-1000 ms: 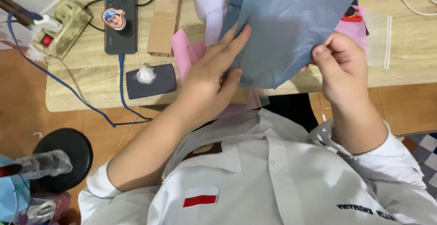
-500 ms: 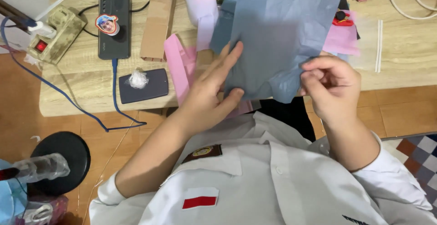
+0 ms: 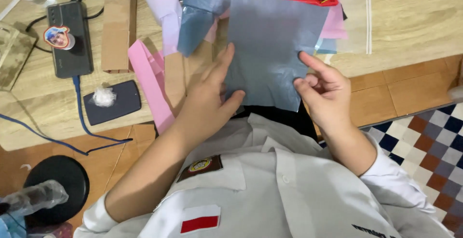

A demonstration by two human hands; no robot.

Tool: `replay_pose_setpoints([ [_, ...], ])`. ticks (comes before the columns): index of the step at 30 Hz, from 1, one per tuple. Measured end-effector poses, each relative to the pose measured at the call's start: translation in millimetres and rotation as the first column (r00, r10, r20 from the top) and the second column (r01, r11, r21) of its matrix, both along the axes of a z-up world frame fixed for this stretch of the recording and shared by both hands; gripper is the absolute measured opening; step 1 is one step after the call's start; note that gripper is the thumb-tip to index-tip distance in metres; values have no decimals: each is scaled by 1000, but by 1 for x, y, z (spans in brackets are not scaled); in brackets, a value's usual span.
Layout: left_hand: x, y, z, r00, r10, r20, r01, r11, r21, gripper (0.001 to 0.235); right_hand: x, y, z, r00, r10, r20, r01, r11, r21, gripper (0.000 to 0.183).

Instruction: The person constructs a bouquet by folding and arranging colored decorative papers around a cardboard base holding artificial flowers, using a cutter to trim materials.

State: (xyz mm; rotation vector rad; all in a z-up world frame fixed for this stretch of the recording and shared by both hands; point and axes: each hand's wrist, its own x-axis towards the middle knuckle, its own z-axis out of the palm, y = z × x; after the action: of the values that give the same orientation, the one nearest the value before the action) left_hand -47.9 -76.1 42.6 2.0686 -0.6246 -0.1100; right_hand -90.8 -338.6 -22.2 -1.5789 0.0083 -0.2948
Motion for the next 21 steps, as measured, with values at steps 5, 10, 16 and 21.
replay_pose_setpoints([
  [5,25,-3,15,996,77,-40,-75,997,35,74,17,-23,0,993,96,72,-96,995,1,51],
  [10,75,1,36,968,250,-17,-250,967,-52,76,61,-78,23,968,174,179,-143,974,-176,46],
  [16,139,-28,27,991,70,116,-15,906,-423,61,124,-117,30,955,179,237,70,638,-767,34],
  [21,164,-76,28,968,-208,141,208,978,20,68,173,-123,7,989,96,114,30,623,-782,31],
])
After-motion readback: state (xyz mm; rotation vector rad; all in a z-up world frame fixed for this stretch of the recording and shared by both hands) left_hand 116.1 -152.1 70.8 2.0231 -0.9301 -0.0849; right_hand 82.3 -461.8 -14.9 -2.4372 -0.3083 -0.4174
